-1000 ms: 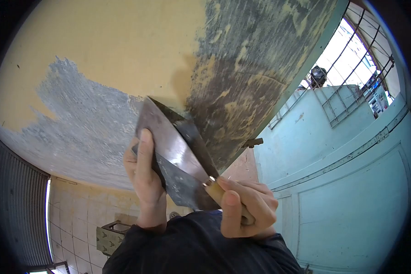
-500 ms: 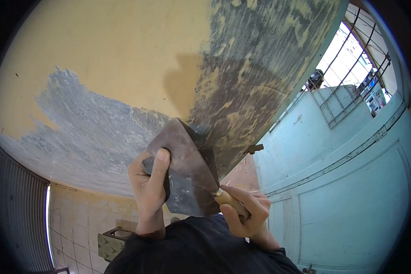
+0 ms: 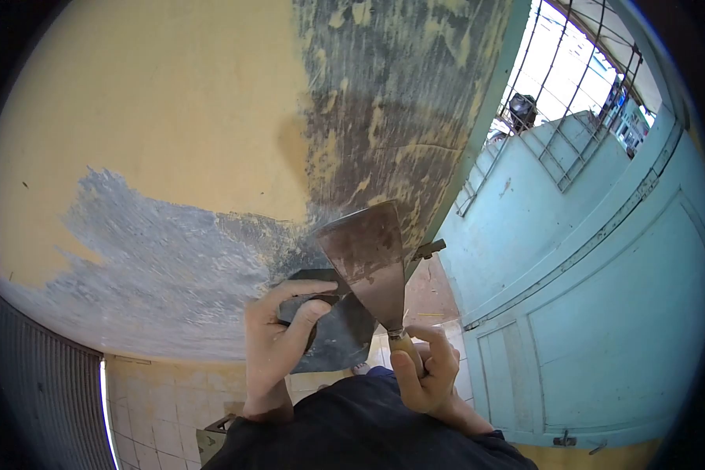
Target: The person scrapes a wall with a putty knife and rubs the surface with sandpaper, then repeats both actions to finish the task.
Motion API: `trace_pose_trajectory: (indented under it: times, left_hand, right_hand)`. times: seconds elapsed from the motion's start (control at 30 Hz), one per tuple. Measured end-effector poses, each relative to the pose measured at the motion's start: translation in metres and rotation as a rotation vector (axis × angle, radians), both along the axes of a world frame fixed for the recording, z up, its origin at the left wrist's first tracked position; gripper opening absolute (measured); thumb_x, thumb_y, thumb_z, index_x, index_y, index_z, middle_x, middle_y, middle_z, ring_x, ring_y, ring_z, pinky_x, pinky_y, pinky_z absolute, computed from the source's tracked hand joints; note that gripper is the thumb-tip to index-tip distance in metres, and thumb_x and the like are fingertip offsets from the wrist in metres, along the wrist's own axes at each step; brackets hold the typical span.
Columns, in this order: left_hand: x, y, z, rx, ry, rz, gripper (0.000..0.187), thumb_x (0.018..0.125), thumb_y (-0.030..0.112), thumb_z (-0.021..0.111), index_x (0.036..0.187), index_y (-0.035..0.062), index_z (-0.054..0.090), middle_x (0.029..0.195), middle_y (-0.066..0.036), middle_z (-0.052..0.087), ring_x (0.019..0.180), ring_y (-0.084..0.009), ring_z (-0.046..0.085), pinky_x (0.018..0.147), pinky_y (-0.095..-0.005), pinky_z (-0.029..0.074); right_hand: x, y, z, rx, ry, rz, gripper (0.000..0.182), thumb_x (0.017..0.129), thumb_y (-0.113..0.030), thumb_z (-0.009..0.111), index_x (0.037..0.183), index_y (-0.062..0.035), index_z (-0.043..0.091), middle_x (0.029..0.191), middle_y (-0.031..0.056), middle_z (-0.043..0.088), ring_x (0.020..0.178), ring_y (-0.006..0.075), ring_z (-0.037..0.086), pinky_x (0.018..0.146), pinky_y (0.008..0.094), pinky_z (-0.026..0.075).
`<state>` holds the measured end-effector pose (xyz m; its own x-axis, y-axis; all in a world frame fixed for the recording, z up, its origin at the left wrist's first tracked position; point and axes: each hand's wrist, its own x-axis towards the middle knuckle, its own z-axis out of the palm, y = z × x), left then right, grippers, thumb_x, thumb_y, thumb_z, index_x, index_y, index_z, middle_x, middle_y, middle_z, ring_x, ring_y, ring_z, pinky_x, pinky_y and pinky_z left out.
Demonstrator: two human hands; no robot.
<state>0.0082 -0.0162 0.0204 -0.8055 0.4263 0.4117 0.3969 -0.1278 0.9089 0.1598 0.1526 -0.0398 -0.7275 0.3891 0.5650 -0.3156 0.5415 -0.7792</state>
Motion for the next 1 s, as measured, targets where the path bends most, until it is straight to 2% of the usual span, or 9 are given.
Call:
trace_pose_trajectory:
  times: [0.17,0.3,0.37,0.43,0.53,0.63,0.77,0.97,1.0]
  left_hand:
    - [0.007,-0.001,-0.012,-0.053,-0.089,-0.181,0.01,0.09,0.001,0.073,0.099,-0.0015,0.077,0.085,-0.007,0.075,0.075,-0.0077,0.064,0.068,-0.0239,0.05]
    - [0.01,-0.009,-0.032,-0.108,-0.077,-0.281,0.009,0.09,0.003,0.074,0.097,-0.0033,0.076,0.085,-0.008,0.077,0.079,-0.0097,0.069,0.072,-0.0261,0.054]
    - [0.012,-0.016,-0.029,-0.175,-0.063,-0.259,0.013,0.091,0.006,0.076,0.1,-0.004,0.076,0.085,-0.009,0.077,0.08,-0.009,0.069,0.072,-0.026,0.054]
    - [0.016,-0.023,-0.039,-0.162,-0.11,-0.224,0.018,0.093,0.009,0.077,0.106,-0.0035,0.076,0.085,-0.008,0.077,0.08,-0.0076,0.066,0.073,-0.0252,0.053]
    - [0.021,-0.031,-0.061,-0.153,-0.262,-0.198,0.023,0.096,0.011,0.075,0.114,-0.0033,0.075,0.09,-0.005,0.076,0.083,-0.0069,0.064,0.074,-0.0242,0.052]
    - [0.027,-0.036,-0.082,-0.062,-0.409,-0.21,0.031,0.1,0.017,0.073,0.122,-0.0043,0.072,0.098,-0.002,0.074,0.088,-0.0075,0.063,0.078,-0.0246,0.052]
    - [0.039,-0.04,-0.109,0.004,-0.438,-0.21,0.037,0.103,0.023,0.07,0.126,-0.0055,0.069,0.107,-0.003,0.073,0.096,-0.0085,0.063,0.084,-0.0255,0.051]
    - [0.067,-0.024,-0.136,0.1,-0.518,-0.033,0.029,0.104,0.011,0.066,0.129,-0.0038,0.068,0.118,-0.005,0.069,0.097,-0.0105,0.062,0.082,-0.0249,0.051]
    - [0.072,-0.017,-0.129,0.106,-0.515,-0.013,0.029,0.104,0.011,0.066,0.129,-0.0038,0.068,0.118,-0.005,0.069,0.097,-0.0105,0.062,0.082,-0.0249,0.051]
  right_hand:
    - [-0.004,-0.025,-0.011,-0.112,-0.016,0.107,0.046,0.101,-0.01,0.059,0.135,0.0134,0.04,0.055,-0.0016,0.048,0.045,0.0041,0.041,0.045,0.025,0.027]
    - [-0.016,-0.04,-0.01,-0.2,0.014,0.315,0.075,0.106,-0.004,0.048,0.157,0.0138,-0.004,0.078,0.0056,0.055,0.057,0.0064,0.047,0.051,0.0247,0.035]
    - [-0.018,-0.045,-0.01,-0.154,-0.081,0.292,0.078,0.107,-0.005,0.047,0.16,0.0091,-0.01,0.081,0.0073,0.057,0.06,0.0086,0.05,0.053,0.0258,0.039]
    - [-0.024,-0.048,-0.01,-0.158,-0.07,0.282,0.081,0.107,-0.005,0.05,0.162,0.0064,-0.008,0.082,0.0099,0.059,0.06,0.0122,0.053,0.056,0.0286,0.043]
    - [-0.027,-0.044,-0.005,-0.096,-0.255,0.336,0.068,0.105,-0.007,0.058,0.156,0.0093,0.016,0.095,0.0188,0.064,0.072,0.0212,0.061,0.067,0.0332,0.048]
    - [-0.033,-0.031,-0.017,-0.058,-0.3,0.454,0.059,0.106,-0.01,0.057,0.151,0.0081,0.023,0.102,0.0221,0.066,0.082,0.0229,0.065,0.072,0.0335,0.05]
    - [-0.037,-0.025,0.01,-0.299,-0.464,0.552,0.053,0.107,-0.014,0.057,0.146,0.0044,0.027,0.096,0.0166,0.064,0.08,0.0183,0.061,0.069,0.0367,0.048]
    - [-0.043,0.0,-0.008,-0.216,-0.56,0.633,0.035,0.108,-0.021,0.057,0.128,0.0027,0.04,0.077,0.0129,0.057,0.068,0.0143,0.051,0.06,0.039,0.04]
    - [-0.045,0.003,-0.009,-0.191,-0.566,0.656,0.03,0.109,-0.018,0.056,0.123,0.0026,0.039,0.073,0.0092,0.057,0.063,0.0104,0.052,0.055,0.0336,0.04]
